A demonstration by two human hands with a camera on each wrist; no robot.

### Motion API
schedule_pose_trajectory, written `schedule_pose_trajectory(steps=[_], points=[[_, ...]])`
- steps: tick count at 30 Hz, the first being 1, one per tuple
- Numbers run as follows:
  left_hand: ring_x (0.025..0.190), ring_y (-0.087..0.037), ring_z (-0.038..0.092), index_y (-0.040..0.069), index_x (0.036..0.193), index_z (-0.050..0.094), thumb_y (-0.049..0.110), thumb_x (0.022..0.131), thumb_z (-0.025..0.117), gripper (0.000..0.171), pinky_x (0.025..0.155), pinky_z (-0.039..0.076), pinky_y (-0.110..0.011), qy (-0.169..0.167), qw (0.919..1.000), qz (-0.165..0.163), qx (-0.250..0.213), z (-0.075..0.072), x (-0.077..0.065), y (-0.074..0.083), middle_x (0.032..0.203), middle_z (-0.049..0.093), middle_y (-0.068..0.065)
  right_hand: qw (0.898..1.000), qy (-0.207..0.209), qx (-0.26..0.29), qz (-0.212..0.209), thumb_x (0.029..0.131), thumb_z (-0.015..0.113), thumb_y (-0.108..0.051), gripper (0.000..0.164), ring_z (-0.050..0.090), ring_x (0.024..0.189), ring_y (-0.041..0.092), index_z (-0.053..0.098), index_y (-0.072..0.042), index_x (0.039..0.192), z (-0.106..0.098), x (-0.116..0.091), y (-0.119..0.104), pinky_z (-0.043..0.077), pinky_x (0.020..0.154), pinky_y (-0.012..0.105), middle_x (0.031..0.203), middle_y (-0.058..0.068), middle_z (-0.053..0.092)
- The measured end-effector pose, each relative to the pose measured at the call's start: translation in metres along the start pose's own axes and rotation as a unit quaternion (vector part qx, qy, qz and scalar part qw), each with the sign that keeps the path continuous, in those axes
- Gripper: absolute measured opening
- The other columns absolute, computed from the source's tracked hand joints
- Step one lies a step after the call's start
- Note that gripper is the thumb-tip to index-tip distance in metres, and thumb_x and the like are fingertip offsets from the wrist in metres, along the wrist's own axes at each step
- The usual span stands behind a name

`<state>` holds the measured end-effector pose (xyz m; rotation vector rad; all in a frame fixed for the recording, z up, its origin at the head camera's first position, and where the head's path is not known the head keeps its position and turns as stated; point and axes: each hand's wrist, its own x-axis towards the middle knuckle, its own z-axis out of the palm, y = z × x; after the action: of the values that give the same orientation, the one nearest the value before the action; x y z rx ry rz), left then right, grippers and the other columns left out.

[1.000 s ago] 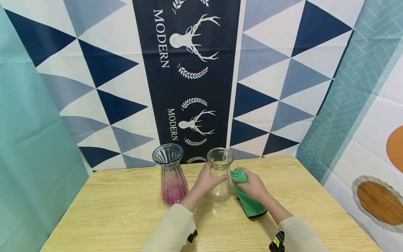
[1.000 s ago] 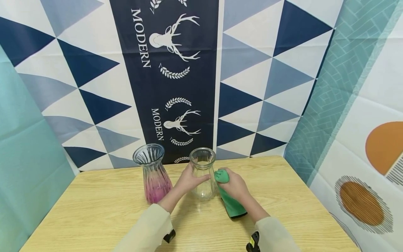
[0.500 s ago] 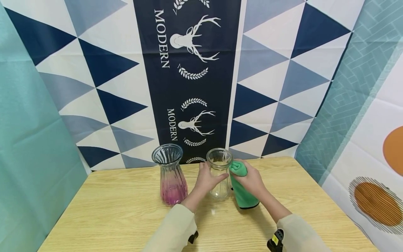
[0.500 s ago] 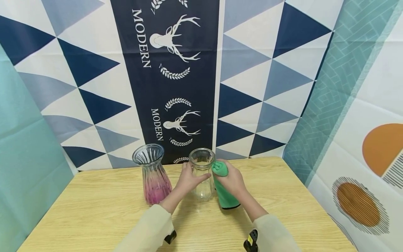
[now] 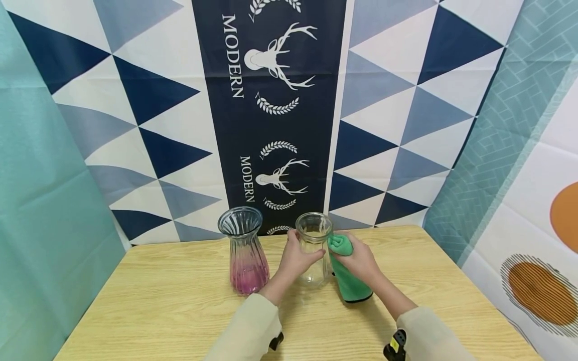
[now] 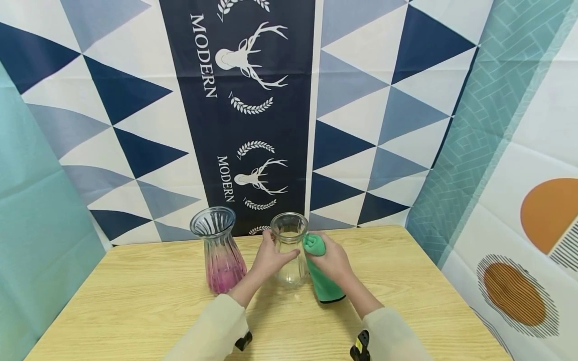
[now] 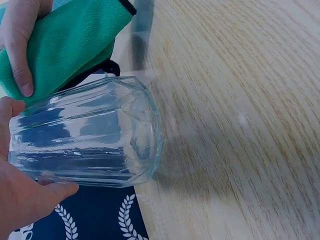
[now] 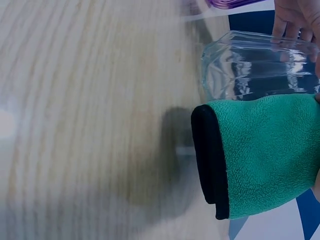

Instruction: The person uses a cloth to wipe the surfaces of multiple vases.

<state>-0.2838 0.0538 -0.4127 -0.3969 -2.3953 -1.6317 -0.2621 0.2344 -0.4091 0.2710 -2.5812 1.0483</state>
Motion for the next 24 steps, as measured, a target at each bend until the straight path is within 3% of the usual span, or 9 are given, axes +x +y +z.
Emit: schedule_pose_trajectory(steps=[13,20,24], points=[[0.122,-0.03,0.051,0.001,0.127,0.035,0.029,0.07,0.078,0.076,0.104,0.042,-0.043,-0.022,0.9996,-0.01,0.012,-0.005,0.0,0.001,0.129,0.053,-0.02,0.998,-0.031,-0.045,-0.006,0.08,0.072,-0.015,0.049,0.062,0.1,0.035,0.055,-0.008,0.125,0.011,-0.011,0.017,0.051,0.08,0.05,0.112,0.015,0.066],[0.121,-0.033,0.051,0.001,0.128,0.035,0.034,0.068,0.081,0.083,0.104,0.041,-0.046,-0.022,0.9996,-0.008,0.014,-0.005,-0.001,0.0,0.129,0.052,-0.021,0.992,-0.074,-0.106,0.012,0.081,0.069,-0.015,0.045,0.064,0.087,0.025,0.056,-0.008,0.124,0.016,-0.016,0.024,0.051,0.07,0.04,0.105,0.009,0.067],[0.122,-0.033,0.05,0.001,0.127,0.035,0.034,0.069,0.08,0.081,0.105,0.041,-0.046,-0.02,0.9997,-0.008,0.013,-0.004,-0.001,0.0,0.13,0.052,-0.021,0.992,-0.077,-0.103,0.017,0.08,0.069,-0.014,0.045,0.063,0.084,0.023,0.057,-0.007,0.123,0.016,-0.017,0.023,0.05,0.067,0.038,0.102,0.009,0.067]])
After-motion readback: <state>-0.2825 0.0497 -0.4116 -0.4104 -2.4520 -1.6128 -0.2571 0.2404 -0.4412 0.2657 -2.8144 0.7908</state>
